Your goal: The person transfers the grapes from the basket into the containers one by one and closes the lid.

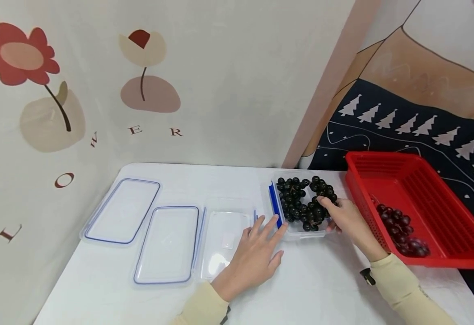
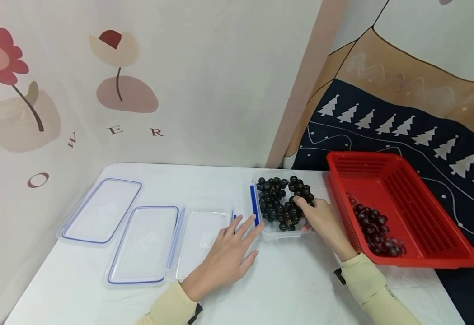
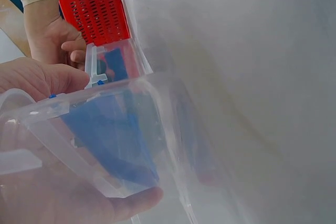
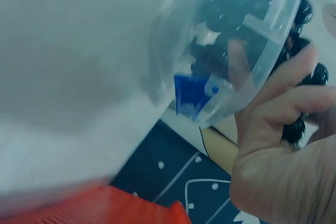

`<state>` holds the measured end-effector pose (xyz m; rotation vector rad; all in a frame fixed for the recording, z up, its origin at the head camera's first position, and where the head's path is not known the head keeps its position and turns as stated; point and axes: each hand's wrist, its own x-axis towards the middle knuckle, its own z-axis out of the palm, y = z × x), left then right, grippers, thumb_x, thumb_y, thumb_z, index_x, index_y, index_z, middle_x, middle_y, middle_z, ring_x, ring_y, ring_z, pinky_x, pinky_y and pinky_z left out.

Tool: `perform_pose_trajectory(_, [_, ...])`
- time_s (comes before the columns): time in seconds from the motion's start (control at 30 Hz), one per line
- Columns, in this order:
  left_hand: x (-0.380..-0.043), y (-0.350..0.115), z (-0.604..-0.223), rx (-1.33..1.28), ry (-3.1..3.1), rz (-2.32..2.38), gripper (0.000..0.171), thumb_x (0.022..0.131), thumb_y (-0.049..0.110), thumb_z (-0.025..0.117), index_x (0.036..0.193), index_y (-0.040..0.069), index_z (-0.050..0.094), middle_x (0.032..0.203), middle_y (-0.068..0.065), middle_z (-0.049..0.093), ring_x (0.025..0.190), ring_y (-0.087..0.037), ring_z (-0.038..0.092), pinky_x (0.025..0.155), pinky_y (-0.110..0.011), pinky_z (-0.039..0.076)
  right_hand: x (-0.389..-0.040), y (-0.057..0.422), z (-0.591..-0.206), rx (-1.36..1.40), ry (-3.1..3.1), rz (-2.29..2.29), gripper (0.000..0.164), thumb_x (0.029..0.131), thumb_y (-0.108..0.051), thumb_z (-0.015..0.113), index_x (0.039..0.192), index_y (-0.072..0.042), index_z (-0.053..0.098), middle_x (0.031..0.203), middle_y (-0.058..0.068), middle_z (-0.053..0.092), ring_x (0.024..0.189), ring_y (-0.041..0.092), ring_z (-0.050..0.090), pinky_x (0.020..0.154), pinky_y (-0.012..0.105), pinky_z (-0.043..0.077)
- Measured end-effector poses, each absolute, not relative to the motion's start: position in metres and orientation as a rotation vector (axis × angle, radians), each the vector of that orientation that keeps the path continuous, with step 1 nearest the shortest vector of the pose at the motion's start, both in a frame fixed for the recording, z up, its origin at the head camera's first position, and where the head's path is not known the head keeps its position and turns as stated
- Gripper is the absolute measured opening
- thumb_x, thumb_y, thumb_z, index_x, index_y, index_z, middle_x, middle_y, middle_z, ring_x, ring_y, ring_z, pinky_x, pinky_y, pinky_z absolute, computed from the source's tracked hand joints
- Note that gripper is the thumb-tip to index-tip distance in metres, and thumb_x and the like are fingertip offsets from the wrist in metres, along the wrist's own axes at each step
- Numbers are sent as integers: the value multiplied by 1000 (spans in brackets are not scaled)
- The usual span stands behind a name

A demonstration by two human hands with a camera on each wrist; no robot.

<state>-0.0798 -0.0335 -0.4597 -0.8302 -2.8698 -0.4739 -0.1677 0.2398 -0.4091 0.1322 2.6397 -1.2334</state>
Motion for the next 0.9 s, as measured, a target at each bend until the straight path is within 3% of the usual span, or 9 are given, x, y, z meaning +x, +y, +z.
perform_pose_trajectory(0.17, [-80, -33, -460, -835, -2864, -466, 67, 110, 41, 63, 170, 20, 42, 175, -11, 36, 156, -45, 36, 111, -62, 47, -170, 238, -409, 37, 2732, -1034, 63, 108, -57, 57, 76, -2, 57, 56, 8, 65, 56, 30, 65, 52, 34, 46])
perform_pose_trajectory(0.3, [-80, -33, -461, -834, -2863, -453, 67, 110, 41, 62, 170, 20, 42, 175, -11, 36, 156, -45, 36, 111, -63, 47, -171, 230, -407, -34, 2803, -819, 67, 108, -60, 55, 72, -4, 61, 55, 8, 61, 55, 31, 64, 53, 37, 46])
perform_pose_trajectory(0.47, [-80, -33, -460, -831, -2880, -472, 68, 110, 41, 63, 171, 21, 41, 176, -10, 34, 157, -44, 34, 112, -63, 46, -168, 220, -407, -87, 2900, -638, 67, 109, -58, 58, 89, 4, 70, 63, 12, 60, 53, 29, 61, 51, 39, 50])
perform_pose_trajectory(0.57, [-81, -33, -461, -837, -2876, -469, 68, 110, 41, 63, 171, 22, 40, 176, -10, 34, 157, -44, 34, 111, -63, 47, -165, 220, -409, -110, 3058, -564, 66, 108, -53, 63, 103, 12, 67, 64, 13, 57, 54, 27, 57, 50, 41, 49])
perform_pose_trajectory(0.67, [-81, -33, -462, -834, -2868, -456, 68, 110, 41, 63, 171, 21, 41, 175, -11, 35, 156, -44, 36, 111, -63, 47, -164, 222, -413, -138, 3233, -567, 61, 105, -46, 71, 117, 13, 61, 60, 11, 54, 49, 27, 53, 46, 42, 46])
perform_pose_trajectory(0.8, [-81, -33, -461, -832, -2870, -451, 68, 110, 41, 63, 171, 21, 41, 175, -11, 36, 156, -45, 36, 111, -62, 47, -164, 226, -420, -330, 3398, -687, 41, 100, -23, 80, 120, 8, 62, 70, 12, 58, 53, 25, 53, 46, 39, 44])
perform_pose_trajectory(0.9, [-82, -33, -460, -837, -2870, -456, 67, 110, 41, 63, 170, 21, 42, 175, -11, 35, 156, -45, 36, 110, -63, 47, -165, 227, -425, -520, 3453, -736, 28, 95, -8, 82, 113, 8, 68, 84, 17, 65, 64, 27, 60, 51, 42, 51])
